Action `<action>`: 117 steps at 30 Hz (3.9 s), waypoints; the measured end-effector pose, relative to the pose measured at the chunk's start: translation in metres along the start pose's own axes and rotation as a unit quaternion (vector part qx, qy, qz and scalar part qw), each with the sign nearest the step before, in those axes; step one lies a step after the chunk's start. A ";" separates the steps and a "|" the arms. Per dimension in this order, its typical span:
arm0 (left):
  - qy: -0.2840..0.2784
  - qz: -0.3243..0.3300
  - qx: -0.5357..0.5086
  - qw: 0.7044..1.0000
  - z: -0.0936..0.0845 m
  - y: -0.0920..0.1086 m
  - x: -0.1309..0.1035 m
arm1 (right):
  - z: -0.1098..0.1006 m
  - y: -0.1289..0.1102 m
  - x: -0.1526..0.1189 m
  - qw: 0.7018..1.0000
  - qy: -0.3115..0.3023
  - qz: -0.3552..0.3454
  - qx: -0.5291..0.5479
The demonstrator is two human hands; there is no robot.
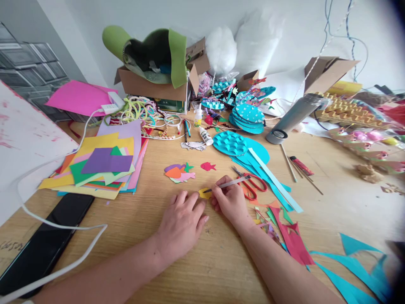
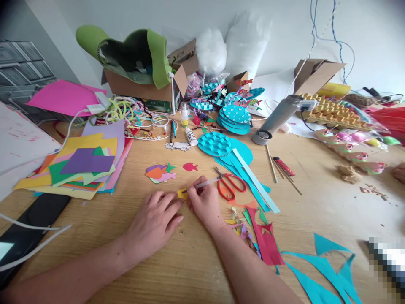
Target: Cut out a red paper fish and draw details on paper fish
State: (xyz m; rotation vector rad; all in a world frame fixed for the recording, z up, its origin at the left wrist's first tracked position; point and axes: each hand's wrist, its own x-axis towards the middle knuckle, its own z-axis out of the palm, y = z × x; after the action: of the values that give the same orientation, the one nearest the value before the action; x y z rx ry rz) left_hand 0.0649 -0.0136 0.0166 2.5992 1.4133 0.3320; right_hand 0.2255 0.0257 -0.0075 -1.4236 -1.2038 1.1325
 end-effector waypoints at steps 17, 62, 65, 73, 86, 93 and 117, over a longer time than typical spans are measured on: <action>0.008 0.004 0.003 1.000 0.001 0.000 0.000 | 0.000 0.002 -0.001 1.000 -0.003 -0.001 -0.007; 0.010 0.003 0.003 1.000 0.002 -0.001 0.000 | -0.001 0.000 -0.001 0.998 -0.009 -0.029 -0.046; 0.011 0.004 0.001 1.000 0.002 -0.001 0.000 | -0.001 0.001 0.000 0.998 -0.011 -0.036 -0.057; 0.007 0.005 0.000 1.000 0.001 -0.001 0.000 | -0.001 0.005 0.001 0.997 -0.007 -0.047 -0.056; 0.008 0.007 0.000 1.000 0.002 -0.001 0.000 | -0.001 0.004 0.001 0.997 -0.015 -0.050 -0.053; 0.006 0.005 -0.002 1.000 0.001 -0.001 0.000 | -0.001 0.003 0.000 0.998 -0.017 -0.050 -0.044; 0.001 0.002 -0.007 1.000 0.000 0.000 0.000 | -0.001 -0.004 -0.002 0.998 0.040 -0.033 0.032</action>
State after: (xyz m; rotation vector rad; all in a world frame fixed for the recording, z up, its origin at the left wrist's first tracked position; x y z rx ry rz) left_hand 0.0645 -0.0139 0.0163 2.5911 1.4014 0.3438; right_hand 0.2257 0.0239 -0.0030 -1.3582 -1.1398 1.0517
